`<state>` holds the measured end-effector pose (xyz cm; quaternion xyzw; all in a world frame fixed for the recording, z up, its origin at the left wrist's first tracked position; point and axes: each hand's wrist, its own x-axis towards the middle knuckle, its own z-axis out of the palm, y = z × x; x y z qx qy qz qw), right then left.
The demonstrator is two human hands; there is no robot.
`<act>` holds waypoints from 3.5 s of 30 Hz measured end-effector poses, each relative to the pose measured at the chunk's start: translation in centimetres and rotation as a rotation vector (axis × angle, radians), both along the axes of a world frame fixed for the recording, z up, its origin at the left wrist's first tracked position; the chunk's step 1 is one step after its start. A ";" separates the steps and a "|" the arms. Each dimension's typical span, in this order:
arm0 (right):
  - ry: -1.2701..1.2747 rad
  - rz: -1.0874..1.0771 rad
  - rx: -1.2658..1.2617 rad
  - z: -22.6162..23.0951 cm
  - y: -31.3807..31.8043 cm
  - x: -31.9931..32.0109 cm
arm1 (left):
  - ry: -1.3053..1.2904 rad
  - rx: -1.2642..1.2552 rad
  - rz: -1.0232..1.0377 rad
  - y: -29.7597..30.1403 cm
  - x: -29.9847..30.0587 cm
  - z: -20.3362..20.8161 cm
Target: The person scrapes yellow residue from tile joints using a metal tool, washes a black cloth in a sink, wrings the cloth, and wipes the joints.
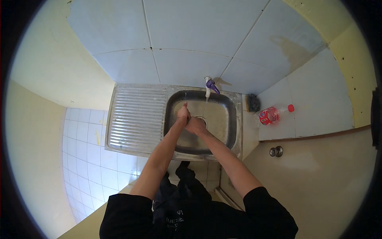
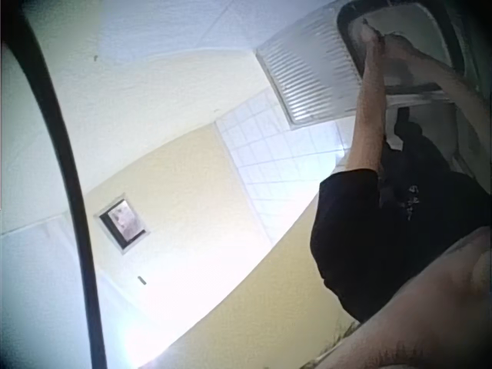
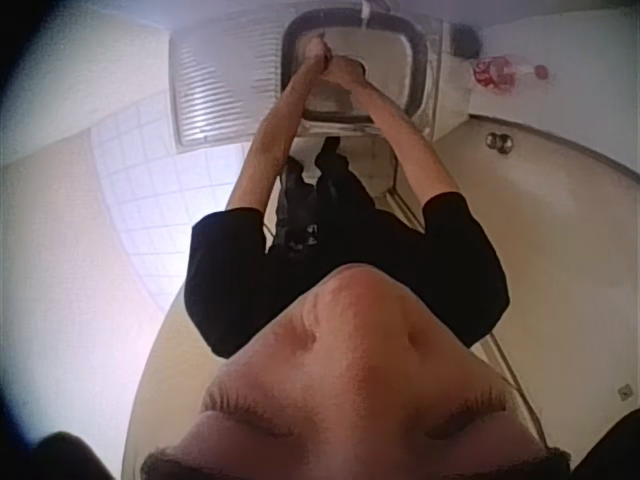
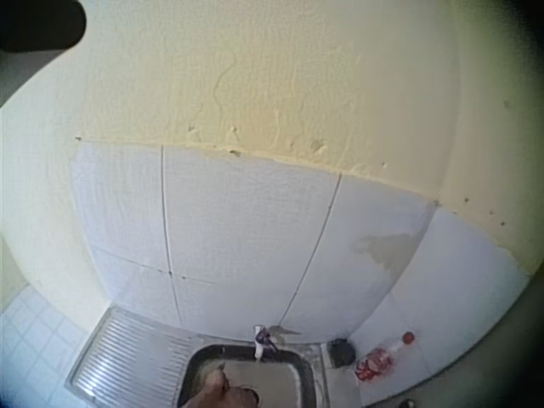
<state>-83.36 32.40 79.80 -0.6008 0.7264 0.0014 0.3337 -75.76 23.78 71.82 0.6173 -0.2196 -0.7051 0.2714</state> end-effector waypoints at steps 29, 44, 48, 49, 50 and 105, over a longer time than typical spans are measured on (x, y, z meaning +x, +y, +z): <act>-1.463 -0.767 -0.102 -1.8 0.0 -9.9 | 0.566 -0.091 -0.512 4.2 0.5 2.2; -1.722 -0.986 -0.368 -3.9 0.6 -9.4 | 0.430 -0.178 -0.113 5.1 0.0 0.4; -1.878 -1.018 -0.377 -5.1 1.4 -10.7 | 0.449 -0.237 -0.028 4.8 -1.7 1.0; -1.977 -0.938 -0.372 -5.1 1.4 -10.5 | 0.425 -0.247 0.003 4.4 -1.6 0.8; -1.978 -0.937 -0.369 -5.1 1.4 -10.4 | 0.401 -0.257 0.035 4.2 -1.3 0.7; -1.823 -1.002 -0.136 -2.1 3.5 -12.5 | 0.415 -0.439 0.149 3.0 1.3 5.0</act>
